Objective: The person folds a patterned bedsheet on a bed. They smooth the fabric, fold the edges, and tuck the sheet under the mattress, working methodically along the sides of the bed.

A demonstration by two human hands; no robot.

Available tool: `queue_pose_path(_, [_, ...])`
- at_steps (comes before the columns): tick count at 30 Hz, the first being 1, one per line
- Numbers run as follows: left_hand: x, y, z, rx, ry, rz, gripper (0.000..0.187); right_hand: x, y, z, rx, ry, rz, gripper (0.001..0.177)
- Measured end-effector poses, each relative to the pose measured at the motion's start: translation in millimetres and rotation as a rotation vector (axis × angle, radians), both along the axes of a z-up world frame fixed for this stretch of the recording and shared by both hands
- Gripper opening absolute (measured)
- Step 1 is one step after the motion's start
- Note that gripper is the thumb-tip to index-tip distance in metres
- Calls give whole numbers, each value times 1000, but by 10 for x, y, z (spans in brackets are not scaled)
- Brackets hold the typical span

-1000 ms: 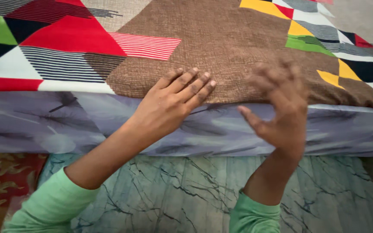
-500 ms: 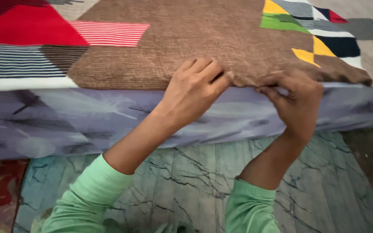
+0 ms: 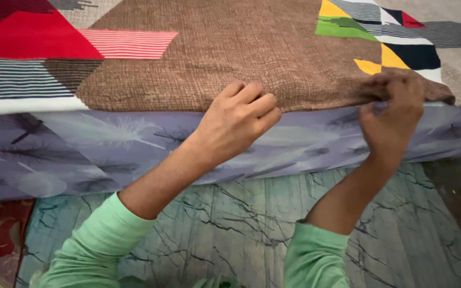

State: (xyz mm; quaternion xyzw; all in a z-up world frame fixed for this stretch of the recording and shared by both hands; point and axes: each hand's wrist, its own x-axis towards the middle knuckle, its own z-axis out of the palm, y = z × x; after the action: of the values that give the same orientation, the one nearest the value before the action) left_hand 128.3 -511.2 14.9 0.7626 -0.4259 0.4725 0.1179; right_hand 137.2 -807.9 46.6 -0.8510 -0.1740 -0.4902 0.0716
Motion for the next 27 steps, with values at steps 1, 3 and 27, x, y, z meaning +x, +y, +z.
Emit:
queue_pose_path(1, [3, -2, -6, 0, -1, 5, 10, 87, -144, -112, 105, 57, 46, 26])
queue_pose_path(3, [2, -16, -10, 0, 2, 18, 8, 272, -396, -324, 314, 164, 138, 19])
queue_pose_path(27, [80, -423, -30, -37, 9, -9, 11, 669, -509, -799, 608, -134, 341, 5])
